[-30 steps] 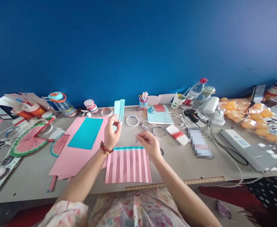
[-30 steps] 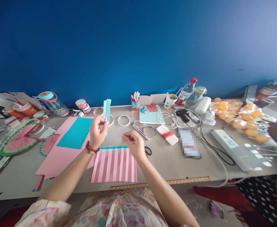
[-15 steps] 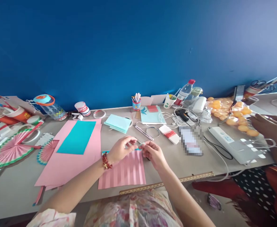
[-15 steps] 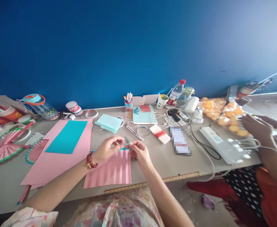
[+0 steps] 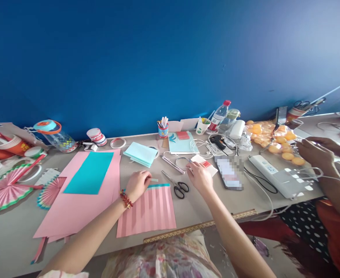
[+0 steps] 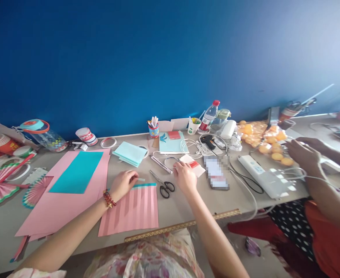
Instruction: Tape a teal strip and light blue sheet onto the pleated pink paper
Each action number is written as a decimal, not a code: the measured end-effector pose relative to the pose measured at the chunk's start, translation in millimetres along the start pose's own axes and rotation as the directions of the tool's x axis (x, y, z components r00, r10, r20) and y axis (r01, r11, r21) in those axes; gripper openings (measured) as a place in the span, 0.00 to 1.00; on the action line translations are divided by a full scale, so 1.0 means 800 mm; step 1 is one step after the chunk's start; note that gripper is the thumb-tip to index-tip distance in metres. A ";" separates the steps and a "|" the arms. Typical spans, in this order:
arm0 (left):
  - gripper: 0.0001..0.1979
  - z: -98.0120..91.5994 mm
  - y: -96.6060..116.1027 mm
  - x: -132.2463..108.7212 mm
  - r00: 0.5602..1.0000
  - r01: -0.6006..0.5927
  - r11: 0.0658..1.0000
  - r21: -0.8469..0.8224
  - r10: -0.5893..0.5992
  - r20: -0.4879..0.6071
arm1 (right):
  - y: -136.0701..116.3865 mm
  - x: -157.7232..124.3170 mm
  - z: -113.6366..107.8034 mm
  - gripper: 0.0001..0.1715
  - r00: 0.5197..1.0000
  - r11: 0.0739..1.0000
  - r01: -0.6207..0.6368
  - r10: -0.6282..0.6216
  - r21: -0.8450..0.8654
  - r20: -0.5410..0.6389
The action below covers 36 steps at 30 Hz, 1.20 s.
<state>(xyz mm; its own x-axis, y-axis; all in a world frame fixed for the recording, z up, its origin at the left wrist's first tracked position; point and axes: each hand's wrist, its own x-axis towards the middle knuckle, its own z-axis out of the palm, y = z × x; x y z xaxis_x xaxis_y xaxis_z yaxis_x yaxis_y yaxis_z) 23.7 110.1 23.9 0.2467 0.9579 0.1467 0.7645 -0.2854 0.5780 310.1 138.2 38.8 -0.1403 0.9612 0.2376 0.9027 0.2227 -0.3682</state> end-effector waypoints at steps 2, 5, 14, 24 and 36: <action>0.06 0.003 0.002 -0.002 1.000 -0.001 0.998 0.062 0.002 -0.019 | 0.010 0.011 -0.001 0.11 0.995 0.993 0.066 -0.058 -0.098 0.085; 0.04 0.007 0.003 -0.005 0.999 0.003 0.993 0.117 0.001 -0.035 | 0.017 0.020 0.004 0.10 0.975 0.982 0.154 -0.134 -0.112 0.175; 0.05 -0.029 0.021 -0.007 0.979 -0.113 0.979 -0.172 0.080 -0.188 | -0.003 0.010 -0.024 0.10 0.947 0.939 0.308 -0.318 0.152 0.040; 0.06 -0.055 0.074 -0.021 0.987 -0.101 0.878 -0.467 0.031 -0.156 | -0.074 -0.019 -0.044 0.09 0.905 0.788 0.288 -0.411 0.545 0.115; 0.08 -0.049 0.062 -0.027 0.994 -0.017 0.849 -0.527 -0.045 -0.104 | -0.090 -0.018 -0.042 0.08 0.887 0.792 0.379 -0.459 0.479 0.056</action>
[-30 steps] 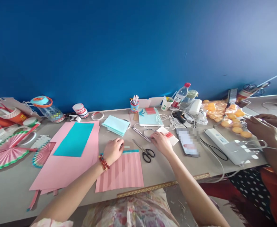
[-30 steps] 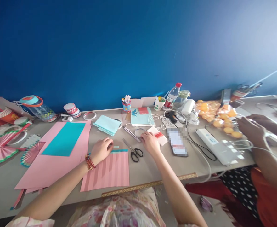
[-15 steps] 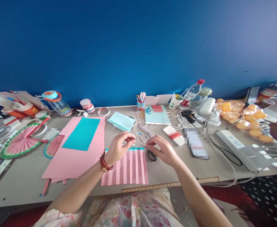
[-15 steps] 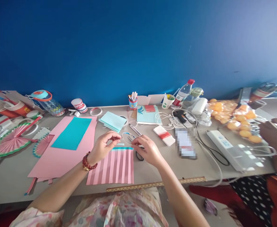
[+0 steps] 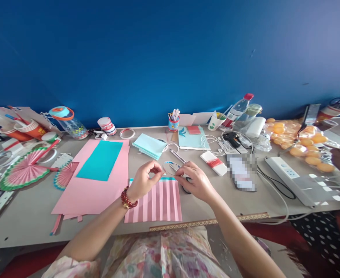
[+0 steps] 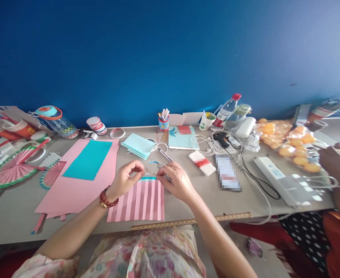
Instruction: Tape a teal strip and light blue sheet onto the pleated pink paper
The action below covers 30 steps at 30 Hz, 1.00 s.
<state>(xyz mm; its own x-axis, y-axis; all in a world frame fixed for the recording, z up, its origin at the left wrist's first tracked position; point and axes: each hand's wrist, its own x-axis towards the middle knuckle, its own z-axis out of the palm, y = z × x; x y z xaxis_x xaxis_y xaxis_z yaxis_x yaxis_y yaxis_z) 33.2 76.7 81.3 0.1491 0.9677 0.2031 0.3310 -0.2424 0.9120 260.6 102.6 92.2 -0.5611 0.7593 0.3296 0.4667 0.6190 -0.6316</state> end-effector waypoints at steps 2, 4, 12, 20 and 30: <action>0.09 -0.002 -0.003 0.000 1.000 0.021 0.999 -0.025 -0.021 0.007 | -0.003 0.002 0.002 0.08 1.000 1.000 -0.027 0.027 -0.002 0.000; 0.10 -0.005 -0.006 0.002 0.998 0.059 0.997 -0.059 -0.057 0.024 | -0.005 0.004 0.005 0.07 0.997 0.997 -0.074 0.074 -0.023 0.012; 0.12 -0.005 -0.035 0.010 0.972 0.236 0.967 -0.094 -0.233 0.035 | -0.002 0.024 0.023 0.11 0.957 0.882 -0.223 0.278 -0.415 0.078; 0.12 -0.008 -0.052 0.003 0.986 0.163 0.985 -0.063 -0.164 -0.017 | -0.004 0.033 0.027 0.10 0.947 0.908 -0.232 0.293 -0.349 0.132; 0.04 0.011 -0.084 0.006 0.997 -0.014 0.815 0.580 -0.033 0.070 | 0.004 0.019 0.011 0.09 0.948 0.902 -0.224 0.289 -0.369 0.131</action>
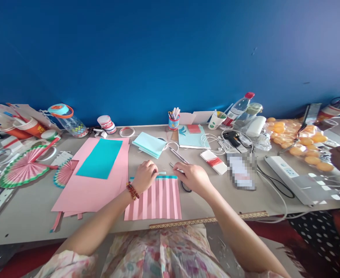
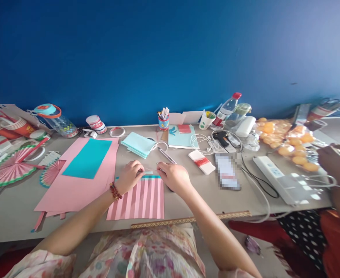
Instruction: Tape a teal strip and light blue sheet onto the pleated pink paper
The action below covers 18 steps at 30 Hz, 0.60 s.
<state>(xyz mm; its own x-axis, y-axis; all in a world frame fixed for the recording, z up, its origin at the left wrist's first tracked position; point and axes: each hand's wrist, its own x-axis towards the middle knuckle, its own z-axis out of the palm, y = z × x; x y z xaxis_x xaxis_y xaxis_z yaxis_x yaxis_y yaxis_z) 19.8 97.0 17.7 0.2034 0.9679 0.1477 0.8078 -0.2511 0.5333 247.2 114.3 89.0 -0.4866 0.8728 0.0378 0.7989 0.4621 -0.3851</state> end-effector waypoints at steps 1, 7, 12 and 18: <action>0.05 0.001 0.001 0.001 1.000 -0.007 1.000 0.011 0.007 0.006 | 0.001 -0.001 0.000 0.09 1.000 1.000 0.004 -0.004 0.005 0.002; 0.05 0.001 0.001 0.005 1.000 -0.012 0.998 -0.067 0.014 0.025 | 0.009 -0.005 0.002 0.09 0.997 0.995 0.075 -0.075 0.061 -0.006; 0.03 -0.007 0.004 0.005 0.999 0.027 0.982 -0.185 -0.021 0.032 | 0.014 -0.008 -0.005 0.09 0.999 0.997 0.035 -0.034 0.075 -0.012; 0.06 -0.035 0.028 -0.003 0.997 0.034 0.882 -0.471 0.005 0.081 | 0.000 -0.018 -0.023 0.08 0.996 0.989 0.055 -0.063 0.139 0.057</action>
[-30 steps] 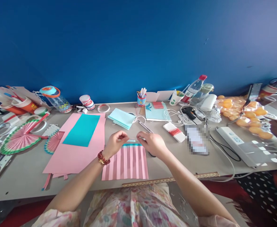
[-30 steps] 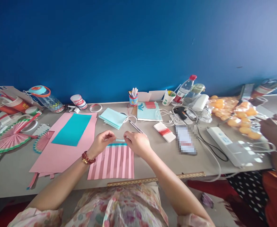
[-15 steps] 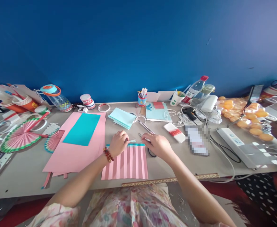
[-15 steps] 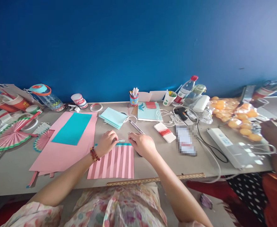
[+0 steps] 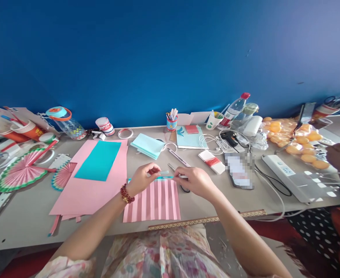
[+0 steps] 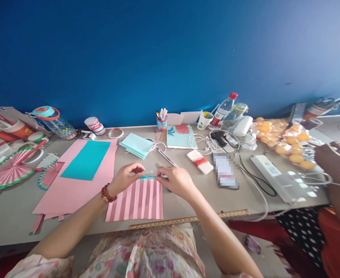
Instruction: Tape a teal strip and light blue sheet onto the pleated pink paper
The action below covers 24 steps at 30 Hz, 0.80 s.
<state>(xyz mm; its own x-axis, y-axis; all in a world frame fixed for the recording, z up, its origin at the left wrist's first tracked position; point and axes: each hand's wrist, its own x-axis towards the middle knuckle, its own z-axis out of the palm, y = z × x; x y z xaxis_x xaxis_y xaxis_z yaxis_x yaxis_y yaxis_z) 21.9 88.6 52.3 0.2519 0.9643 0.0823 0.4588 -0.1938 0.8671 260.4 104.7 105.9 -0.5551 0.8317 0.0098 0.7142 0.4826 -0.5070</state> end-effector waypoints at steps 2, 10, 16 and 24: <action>0.06 -0.004 0.017 -0.006 0.999 -0.025 0.998 -0.050 0.026 0.021 | -0.008 -0.004 -0.005 0.09 1.000 0.999 0.010 -0.012 0.054 0.028; 0.10 -0.018 0.059 -0.016 0.988 -0.101 0.993 -0.063 0.107 0.107 | -0.025 -0.010 -0.027 0.10 0.996 0.983 0.012 -0.028 0.184 0.083; 0.10 -0.027 0.056 -0.012 0.971 -0.051 0.974 -0.219 0.099 0.215 | -0.022 -0.007 -0.036 0.13 0.984 0.959 0.001 -0.050 0.282 0.169; 0.11 -0.030 0.059 -0.012 0.952 -0.020 0.963 -0.270 0.101 0.289 | -0.019 -0.001 -0.033 0.14 0.976 0.947 -0.014 -0.056 0.320 0.210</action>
<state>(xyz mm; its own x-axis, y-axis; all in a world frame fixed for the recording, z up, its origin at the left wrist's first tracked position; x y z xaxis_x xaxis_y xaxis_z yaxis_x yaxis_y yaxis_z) 20.7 74.3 104.4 0.5324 0.8461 0.0244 0.2061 -0.1575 0.9658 261.2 103.4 136.6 -0.6716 0.7269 -0.1432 0.5482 0.3576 -0.7561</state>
